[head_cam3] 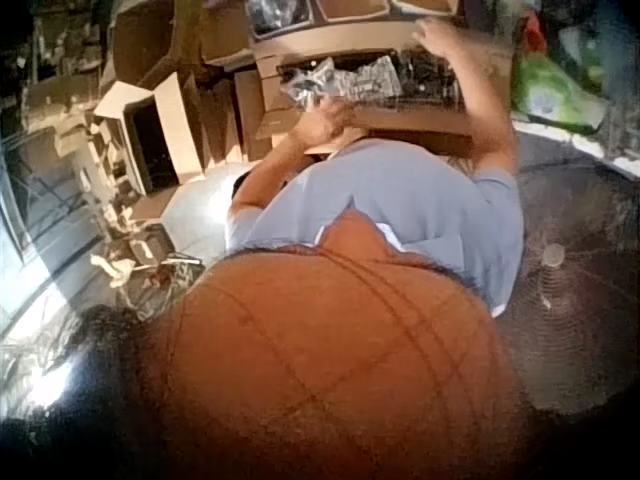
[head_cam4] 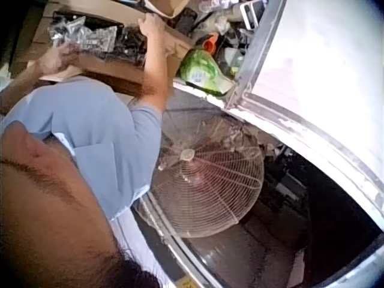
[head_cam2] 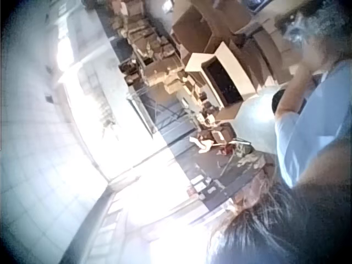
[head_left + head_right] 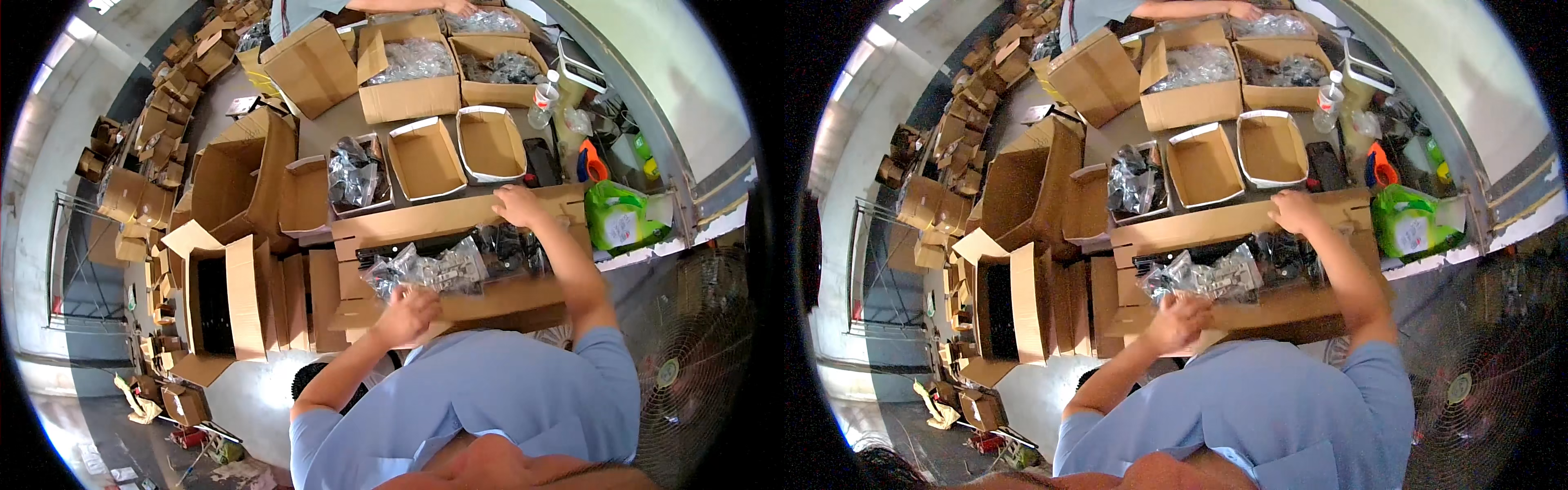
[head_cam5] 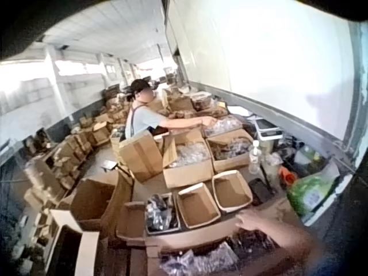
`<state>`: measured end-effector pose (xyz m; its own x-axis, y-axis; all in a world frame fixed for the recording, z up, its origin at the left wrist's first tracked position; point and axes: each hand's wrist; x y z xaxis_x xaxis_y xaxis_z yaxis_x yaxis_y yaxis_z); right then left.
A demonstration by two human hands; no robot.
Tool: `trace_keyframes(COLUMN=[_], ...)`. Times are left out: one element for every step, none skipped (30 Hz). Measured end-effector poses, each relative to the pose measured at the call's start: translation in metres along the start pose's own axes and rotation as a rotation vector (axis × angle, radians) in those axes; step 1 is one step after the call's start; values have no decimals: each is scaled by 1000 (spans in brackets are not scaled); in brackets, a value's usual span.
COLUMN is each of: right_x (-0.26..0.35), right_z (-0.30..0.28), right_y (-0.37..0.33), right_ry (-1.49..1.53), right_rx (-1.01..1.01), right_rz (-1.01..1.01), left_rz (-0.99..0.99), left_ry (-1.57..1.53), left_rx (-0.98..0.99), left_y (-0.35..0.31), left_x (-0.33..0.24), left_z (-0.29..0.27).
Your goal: The person is packing various metal hardware components and rods into a long cardboard box and then sealing it with tape.
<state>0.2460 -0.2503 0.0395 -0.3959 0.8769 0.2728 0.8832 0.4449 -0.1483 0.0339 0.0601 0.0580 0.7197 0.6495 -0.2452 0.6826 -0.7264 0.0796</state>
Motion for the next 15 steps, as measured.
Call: trace_keyframes(right_x=[11, 18, 20, 21, 25, 30, 35, 40, 45, 45, 43, 39, 34, 30, 26], right_z=[-16, -27, -32, -36, -40, -43, -46, -47, -47, -40, -32, -25, -15, -4, 4], right_y=[-10, -17, -23, -33, -43, -55, -68, -82, -94, -106, -115, -120, -119, -117, -116], right_ry=[8, 14, 18, 17, 23, 30, 4, -23, -95, -175, -203, -231, -230, -133, -36], right_rx=[23, 44, 47, 45, 86, 127, 107, 89, 118, 67, 17, -33, -36, -66, -98], right_rz=[21, 33, -10, -4, -38, -72, -103, -135, -150, -210, -242, -276, -273, -242, -212], left_rz=[-64, -142, -235, -325, -394, -463, -474, -472, -496, -515, -517, -511, -377, -241, -236], left_ry=[9, -31, 31, 93, 100, 108, 127, 126, 87, 48, -30, -31, 19, 65, 66], left_rx=[-38, -76, -95, -114, -81, -48, -56, -57, 32, 123, 268, 271, 210, 149, 151], left_y=[8, 17, 25, 37, 46, 55, 60, 64, 67, 72, 81, 78, 72, 69, 68], left_x=[6, 14, 15, 14, 20, 27, 37, 46, 56, 62, 60, 63, 67, 71, 77], left_z=[-12, -20, -27, -37, -38, -37, -35, -32, -29, -30, -44, -38, -26, -18, -9])
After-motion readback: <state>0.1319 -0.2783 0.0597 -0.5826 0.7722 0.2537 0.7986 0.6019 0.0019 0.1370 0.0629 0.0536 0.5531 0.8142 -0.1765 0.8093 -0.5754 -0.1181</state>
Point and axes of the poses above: each hand's wrist, its own y-axis towards the middle knuckle, its own z-axis out of the palm, x = y × z
